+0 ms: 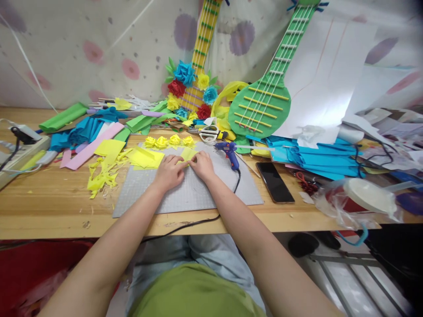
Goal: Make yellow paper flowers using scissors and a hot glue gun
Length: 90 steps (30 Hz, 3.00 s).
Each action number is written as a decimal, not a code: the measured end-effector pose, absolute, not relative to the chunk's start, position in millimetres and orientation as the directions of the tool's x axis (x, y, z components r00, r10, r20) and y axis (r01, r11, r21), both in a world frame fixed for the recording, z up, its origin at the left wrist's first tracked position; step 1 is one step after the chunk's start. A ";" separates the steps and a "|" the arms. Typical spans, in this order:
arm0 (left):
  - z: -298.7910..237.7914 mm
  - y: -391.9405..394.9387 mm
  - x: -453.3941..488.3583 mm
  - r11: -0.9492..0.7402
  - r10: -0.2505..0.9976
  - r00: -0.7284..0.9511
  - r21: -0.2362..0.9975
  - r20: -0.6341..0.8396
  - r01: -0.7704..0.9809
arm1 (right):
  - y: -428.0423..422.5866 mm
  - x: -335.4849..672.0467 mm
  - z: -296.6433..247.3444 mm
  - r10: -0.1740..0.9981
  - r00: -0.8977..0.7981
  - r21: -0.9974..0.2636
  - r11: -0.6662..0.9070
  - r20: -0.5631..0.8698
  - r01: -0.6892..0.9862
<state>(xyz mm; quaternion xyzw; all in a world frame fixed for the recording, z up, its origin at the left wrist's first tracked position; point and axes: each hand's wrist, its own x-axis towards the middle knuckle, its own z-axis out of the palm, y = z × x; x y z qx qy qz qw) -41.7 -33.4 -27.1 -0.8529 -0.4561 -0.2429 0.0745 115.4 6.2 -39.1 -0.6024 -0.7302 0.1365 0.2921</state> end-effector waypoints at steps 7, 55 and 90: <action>-28.7 -30.6 -44.7 -0.603 0.738 0.515 0.084 0.435 0.793 | 5.4 115.9 -39.4 0.961 -0.112 -0.518 0.233 0.255 0.823; -30.1 -28.2 -45.2 -0.512 0.796 0.409 0.134 0.447 0.849 | -1.4 126.3 -37.8 0.933 -0.100 -0.577 0.295 0.345 0.762; -32.3 -31.6 -39.0 -0.294 0.897 0.231 0.120 0.377 0.948 | -5.3 110.9 -37.8 0.907 -0.267 -0.621 0.418 0.325 0.664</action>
